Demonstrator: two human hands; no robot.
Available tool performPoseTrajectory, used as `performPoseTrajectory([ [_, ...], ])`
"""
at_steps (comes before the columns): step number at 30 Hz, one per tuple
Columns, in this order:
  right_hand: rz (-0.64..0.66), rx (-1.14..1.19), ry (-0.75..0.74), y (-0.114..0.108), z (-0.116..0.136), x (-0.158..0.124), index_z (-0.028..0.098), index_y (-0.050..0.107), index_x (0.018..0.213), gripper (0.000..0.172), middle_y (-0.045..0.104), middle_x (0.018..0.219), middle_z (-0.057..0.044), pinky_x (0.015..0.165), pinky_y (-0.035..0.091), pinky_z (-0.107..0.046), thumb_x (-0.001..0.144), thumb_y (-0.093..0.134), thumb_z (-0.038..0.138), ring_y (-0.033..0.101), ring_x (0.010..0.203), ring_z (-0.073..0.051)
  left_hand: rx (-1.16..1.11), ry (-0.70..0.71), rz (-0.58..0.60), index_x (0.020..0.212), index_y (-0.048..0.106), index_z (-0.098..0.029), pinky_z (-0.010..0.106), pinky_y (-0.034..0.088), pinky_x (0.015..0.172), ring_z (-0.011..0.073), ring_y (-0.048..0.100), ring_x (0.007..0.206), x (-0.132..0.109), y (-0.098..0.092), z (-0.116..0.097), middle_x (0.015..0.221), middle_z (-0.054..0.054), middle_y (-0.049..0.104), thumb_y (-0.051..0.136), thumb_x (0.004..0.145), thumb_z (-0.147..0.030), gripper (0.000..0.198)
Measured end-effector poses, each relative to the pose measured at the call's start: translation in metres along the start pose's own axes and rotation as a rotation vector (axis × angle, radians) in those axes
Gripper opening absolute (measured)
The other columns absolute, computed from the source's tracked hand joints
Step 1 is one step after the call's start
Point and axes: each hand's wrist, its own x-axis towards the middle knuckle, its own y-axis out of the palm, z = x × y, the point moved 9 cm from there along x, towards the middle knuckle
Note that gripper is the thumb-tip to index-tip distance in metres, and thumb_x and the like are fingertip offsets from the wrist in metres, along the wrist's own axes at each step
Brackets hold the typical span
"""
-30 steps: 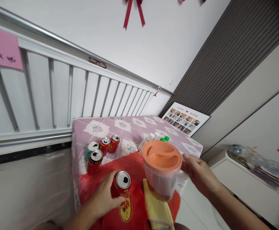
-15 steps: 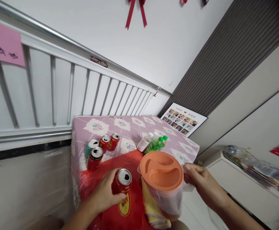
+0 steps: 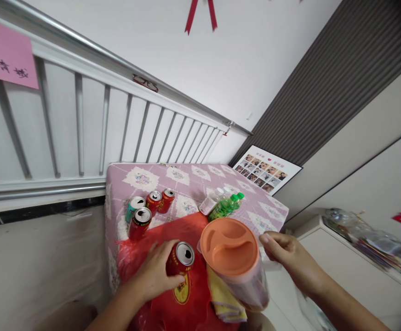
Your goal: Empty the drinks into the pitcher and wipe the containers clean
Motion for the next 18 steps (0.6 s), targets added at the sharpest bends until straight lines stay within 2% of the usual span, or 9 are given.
performPoseTrajectory([
  [5,0.007,-0.038,-0.009,0.0035,0.0000,0.0016,0.020,0.041,0.050,0.058,0.031,0.053,0.005,0.047,0.026,-0.023,0.073,0.054,0.072,0.028,0.053,-0.010,0.047,-0.025,0.028,0.133,0.044,-0.024,0.060,0.012,0.116,0.0343,0.046,0.129,0.0010,0.0051,0.0029,0.135,0.010,0.056,0.073,0.064,-0.027,0.074],
  [9,0.025,-0.061,-0.004,0.0060,-0.0040,0.0032,0.020,0.046,0.053,0.055,0.034,0.054,0.004,0.048,0.028,-0.023,0.076,0.053,0.069,0.030,0.054,-0.011,0.065,-0.045,0.033,0.131,0.046,-0.025,0.060,0.012,0.116,0.0345,0.046,0.129,0.0022,0.0044,0.0021,0.135,0.010,0.056,0.073,0.065,-0.028,0.071],
  [18,0.043,-0.089,0.007,0.0098,-0.0054,0.0085,0.019,0.048,0.053,0.054,0.037,0.055,0.003,0.050,0.030,-0.024,0.075,0.054,0.068,0.034,0.056,-0.012,0.048,-0.032,0.003,0.131,0.046,-0.025,0.060,0.012,0.116,0.0349,0.045,0.130,0.0040,0.0011,0.0017,0.136,0.010,0.056,0.075,0.064,-0.028,0.074],
])
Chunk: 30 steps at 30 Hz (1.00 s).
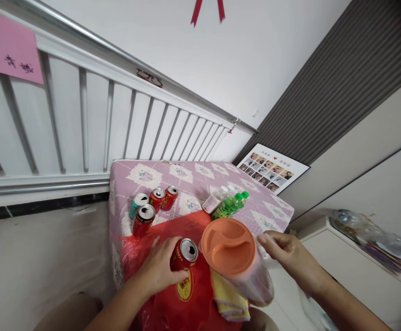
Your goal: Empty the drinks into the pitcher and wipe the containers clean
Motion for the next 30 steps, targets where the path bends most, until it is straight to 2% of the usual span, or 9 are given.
performPoseTrajectory([
  [11,-0.022,-0.051,-0.038,0.002,0.010,0.006,0.020,0.044,0.050,0.051,0.033,0.052,0.004,0.047,0.029,-0.024,0.074,0.058,0.063,0.032,0.053,-0.012,0.014,0.011,-0.031,0.132,0.045,-0.026,0.059,0.013,0.117,0.0345,0.048,0.128,0.001,-0.001,0.004,0.134,0.009,0.057,0.075,0.064,-0.030,0.074],
  [15,-0.034,-0.086,-0.037,0.004,0.013,0.009,0.021,0.038,0.049,0.054,0.028,0.052,0.004,0.045,0.025,-0.024,0.073,0.055,0.066,0.026,0.052,-0.011,0.012,0.016,-0.030,0.133,0.044,-0.026,0.059,0.012,0.117,0.0344,0.046,0.129,0.001,-0.001,0.005,0.135,0.009,0.056,0.075,0.064,-0.030,0.076],
  [23,-0.022,-0.124,-0.027,0.008,0.025,0.010,0.023,0.032,0.049,0.057,0.023,0.051,0.005,0.045,0.021,-0.026,0.069,0.054,0.071,0.023,0.050,-0.011,0.003,0.021,-0.028,0.135,0.042,-0.026,0.058,0.010,0.118,0.0333,0.046,0.129,0.002,0.000,0.007,0.136,0.010,0.055,0.074,0.065,-0.029,0.077],
  [30,-0.031,-0.123,-0.059,0.009,0.029,0.012,0.023,0.033,0.047,0.055,0.024,0.049,0.005,0.043,0.020,-0.025,0.070,0.058,0.066,0.024,0.048,-0.010,-0.003,0.015,-0.021,0.135,0.041,-0.026,0.058,0.007,0.117,0.0332,0.046,0.129,0.003,0.001,0.008,0.137,0.009,0.054,0.074,0.065,-0.029,0.077],
])
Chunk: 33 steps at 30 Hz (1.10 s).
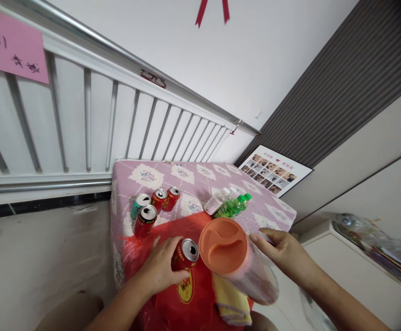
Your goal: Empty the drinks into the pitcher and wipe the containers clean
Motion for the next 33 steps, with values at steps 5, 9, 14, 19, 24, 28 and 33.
performPoseTrajectory([
  [5,0.009,-0.046,-0.002,0.000,0.000,0.001,0.023,0.030,0.049,0.053,0.023,0.051,0.005,0.044,0.020,-0.025,0.071,0.057,0.064,0.024,0.049,-0.010,0.007,0.000,0.001,0.135,0.042,-0.026,0.059,0.007,0.117,0.0332,0.047,0.128,0.001,0.000,0.001,0.137,0.009,0.055,0.074,0.065,-0.029,0.077],
  [9,0.025,-0.086,0.004,0.001,0.000,0.001,0.023,0.029,0.052,0.052,0.023,0.054,0.005,0.045,0.020,-0.025,0.073,0.054,0.064,0.024,0.051,-0.010,0.022,0.005,-0.011,0.134,0.043,-0.026,0.058,0.010,0.117,0.0336,0.048,0.128,0.001,0.000,0.001,0.136,0.009,0.055,0.074,0.064,-0.031,0.077],
  [14,0.031,-0.099,0.005,0.002,0.004,0.000,0.023,0.029,0.052,0.051,0.024,0.054,0.005,0.045,0.021,-0.025,0.073,0.054,0.062,0.025,0.051,-0.010,0.026,0.005,-0.007,0.135,0.041,-0.026,0.057,0.008,0.118,0.0327,0.047,0.129,0.000,0.000,-0.001,0.137,0.008,0.054,0.073,0.065,-0.028,0.077],
  [19,0.017,-0.134,-0.043,0.002,0.007,0.002,0.023,0.029,0.052,0.050,0.024,0.052,0.005,0.042,0.021,-0.024,0.076,0.053,0.060,0.025,0.049,-0.010,0.041,0.004,-0.002,0.135,0.041,-0.026,0.056,0.008,0.118,0.0320,0.048,0.128,0.000,-0.001,0.000,0.136,0.008,0.055,0.073,0.066,-0.029,0.076],
  [24,0.017,-0.174,-0.072,0.004,0.001,0.006,0.023,0.028,0.053,0.049,0.023,0.053,0.006,0.042,0.020,-0.023,0.080,0.048,0.059,0.024,0.049,-0.009,0.058,0.003,-0.001,0.135,0.040,-0.027,0.057,0.009,0.118,0.0318,0.047,0.128,0.000,0.000,0.002,0.137,0.008,0.055,0.073,0.066,-0.030,0.077],
  [28,0.014,-0.200,-0.086,0.004,0.004,0.006,0.023,0.027,0.053,0.049,0.021,0.053,0.006,0.042,0.019,-0.024,0.080,0.048,0.059,0.023,0.048,-0.009,0.055,0.000,0.008,0.135,0.039,-0.027,0.057,0.008,0.118,0.0314,0.047,0.129,0.000,0.001,0.002,0.138,0.008,0.054,0.073,0.066,-0.030,0.077],
  [33,0.025,-0.203,-0.078,0.005,0.013,0.006,0.023,0.028,0.052,0.049,0.023,0.052,0.006,0.042,0.021,-0.023,0.079,0.046,0.060,0.024,0.048,-0.009,0.047,-0.016,0.021,0.135,0.039,-0.026,0.057,0.007,0.118,0.0315,0.044,0.131,0.001,0.001,0.002,0.139,0.008,0.053,0.073,0.066,-0.031,0.077],
])
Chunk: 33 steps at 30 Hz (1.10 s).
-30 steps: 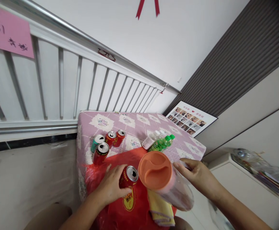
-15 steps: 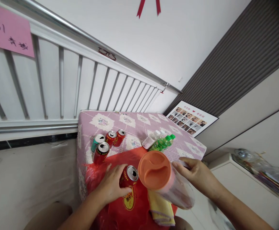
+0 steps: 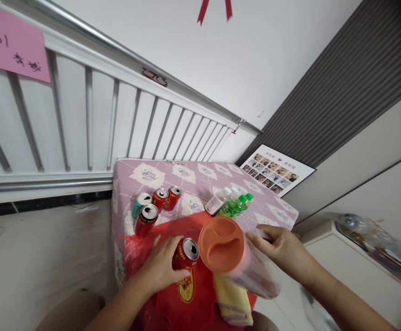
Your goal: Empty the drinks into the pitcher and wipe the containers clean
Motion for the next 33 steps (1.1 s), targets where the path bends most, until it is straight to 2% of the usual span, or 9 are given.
performPoseTrajectory([
  [33,0.031,-0.026,0.012,0.0001,0.0091,-0.0001,0.023,0.030,0.052,0.047,0.024,0.051,0.006,0.043,0.021,-0.023,0.076,0.047,0.059,0.025,0.049,-0.009,0.012,0.000,0.003,0.135,0.040,-0.025,0.059,0.009,0.118,0.0318,0.046,0.130,0.0015,0.0020,0.0028,0.138,0.009,0.053,0.073,0.066,-0.031,0.076],
])
